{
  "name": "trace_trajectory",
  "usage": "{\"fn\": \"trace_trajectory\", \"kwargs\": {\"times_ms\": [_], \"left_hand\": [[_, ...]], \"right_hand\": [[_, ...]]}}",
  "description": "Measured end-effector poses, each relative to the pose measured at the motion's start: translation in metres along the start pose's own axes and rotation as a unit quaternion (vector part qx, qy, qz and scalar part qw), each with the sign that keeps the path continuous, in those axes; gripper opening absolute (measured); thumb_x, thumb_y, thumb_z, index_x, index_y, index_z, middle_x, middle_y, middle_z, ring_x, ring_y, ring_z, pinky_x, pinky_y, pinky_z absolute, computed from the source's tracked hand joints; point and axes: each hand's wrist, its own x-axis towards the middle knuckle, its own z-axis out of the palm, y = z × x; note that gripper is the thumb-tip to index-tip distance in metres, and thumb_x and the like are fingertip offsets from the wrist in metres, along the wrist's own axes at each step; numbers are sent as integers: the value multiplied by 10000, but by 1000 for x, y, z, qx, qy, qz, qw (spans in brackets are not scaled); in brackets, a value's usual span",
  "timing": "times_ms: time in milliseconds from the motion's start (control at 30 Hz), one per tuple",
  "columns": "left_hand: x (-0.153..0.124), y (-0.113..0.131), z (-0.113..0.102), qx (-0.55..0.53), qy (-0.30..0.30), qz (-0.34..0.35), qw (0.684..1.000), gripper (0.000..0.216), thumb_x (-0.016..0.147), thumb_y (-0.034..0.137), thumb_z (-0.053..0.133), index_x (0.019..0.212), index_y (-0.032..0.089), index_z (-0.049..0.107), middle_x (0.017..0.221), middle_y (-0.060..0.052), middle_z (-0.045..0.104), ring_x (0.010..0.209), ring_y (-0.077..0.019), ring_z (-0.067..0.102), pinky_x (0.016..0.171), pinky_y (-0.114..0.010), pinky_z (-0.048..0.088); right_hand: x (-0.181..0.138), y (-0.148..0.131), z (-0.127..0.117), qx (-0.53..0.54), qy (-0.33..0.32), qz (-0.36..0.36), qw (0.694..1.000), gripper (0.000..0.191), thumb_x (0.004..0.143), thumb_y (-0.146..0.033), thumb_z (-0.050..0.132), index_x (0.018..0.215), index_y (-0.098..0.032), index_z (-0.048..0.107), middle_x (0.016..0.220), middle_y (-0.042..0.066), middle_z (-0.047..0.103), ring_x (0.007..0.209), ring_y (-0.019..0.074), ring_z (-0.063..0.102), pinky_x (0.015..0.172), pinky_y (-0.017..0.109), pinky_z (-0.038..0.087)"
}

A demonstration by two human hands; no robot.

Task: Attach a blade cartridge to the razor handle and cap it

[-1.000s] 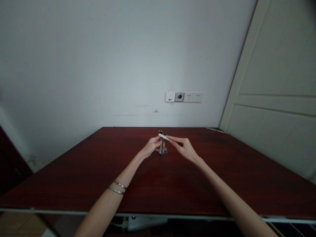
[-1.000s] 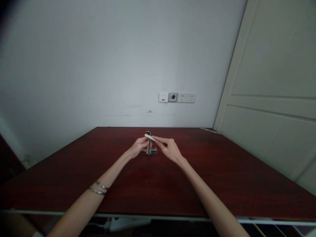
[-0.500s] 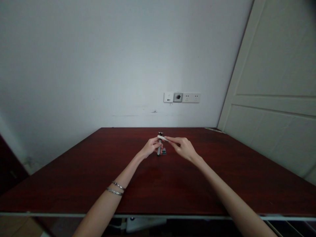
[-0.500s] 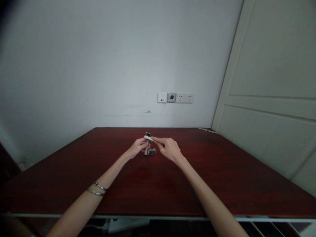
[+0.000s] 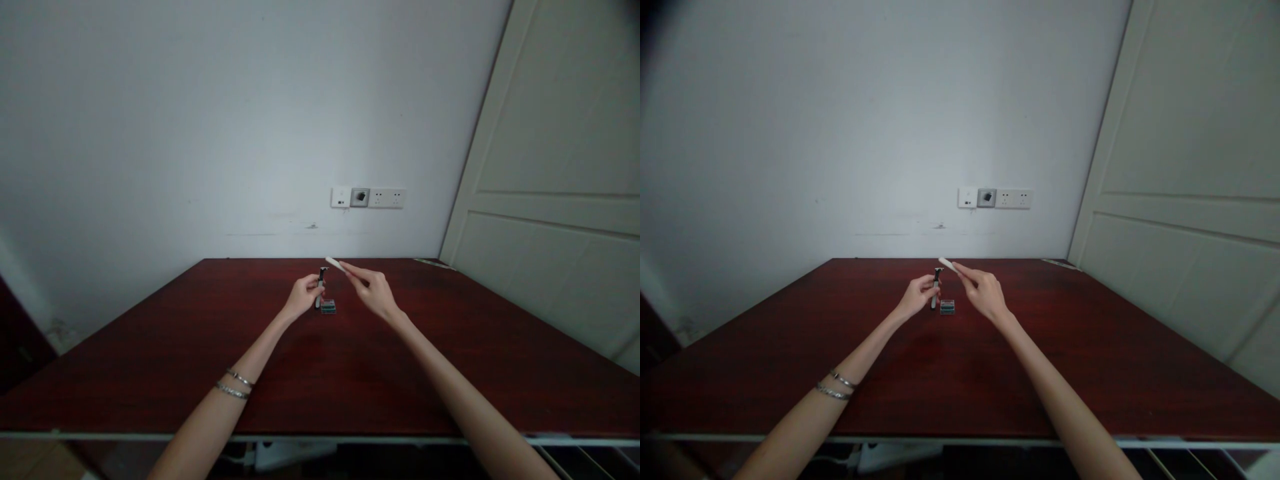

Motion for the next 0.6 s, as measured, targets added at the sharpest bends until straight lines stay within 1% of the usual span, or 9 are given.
{"fn": "trace_trajectory", "kwargs": {"times_ms": [67,133,200,300,333,367,433,500,600], "left_hand": [[1,-2,1,29,35,9,999,174,687,176,618,844,128,563,657,-4,599,499,-113,570,494,-234,467],[2,-2,2,60,54,20,997,166,677,159,626,836,136,584,670,-13,615,546,-128,588,521,-236,468],[2,-1,2,87,64,37,993,167,669,159,636,832,141,602,673,-18,626,596,-144,602,553,-242,469],[3,1,1,113,91,60,988,158,662,176,648,813,144,613,681,-19,636,638,-156,608,589,-251,470],[4,1,0,118,99,65,986,161,662,179,650,815,144,614,684,-20,640,645,-157,608,599,-255,470],[4,2,0,121,105,67,985,165,663,179,649,821,144,615,686,-22,642,649,-159,608,607,-258,471],[4,2,0,121,107,64,985,180,668,172,644,844,144,617,684,-24,644,648,-162,608,613,-265,473],[4,2,0,123,103,60,985,183,670,168,642,851,144,621,686,-26,646,644,-163,609,614,-267,473],[4,2,0,141,103,70,982,175,668,164,646,841,144,633,718,-35,656,655,-165,611,630,-268,472]], "right_hand": [[2,0,0,-13,16,-6,1000,353,873,-315,440,1200,-286,572,1038,51,677,886,218,639,769,317,488],[2,-2,2,-39,18,-10,999,358,881,-306,427,1212,-284,562,967,56,691,814,196,642,728,285,481],[0,-4,3,-80,-9,-21,997,358,881,-292,429,1215,-301,557,878,47,693,726,167,633,668,247,465],[-6,-4,7,-129,-77,-54,987,359,869,-285,451,1207,-343,554,782,25,675,649,140,612,600,212,434],[-7,-3,9,-126,-81,-58,987,359,871,-290,447,1211,-343,550,782,25,673,649,139,609,596,211,433],[-8,-1,10,-114,-69,-54,990,360,879,-298,434,1220,-333,544,796,30,675,657,142,610,601,215,437],[-8,4,12,-78,-21,-33,996,372,896,-309,395,1244,-300,527,845,46,680,690,153,613,628,232,454],[-8,8,13,-58,2,-26,998,383,901,-305,381,1258,-278,517,870,57,682,707,160,615,655,247,465],[-9,11,13,-57,-52,-56,995,374,887,-289,411,1242,-291,530,848,49,684,688,155,616,656,249,469]]}}
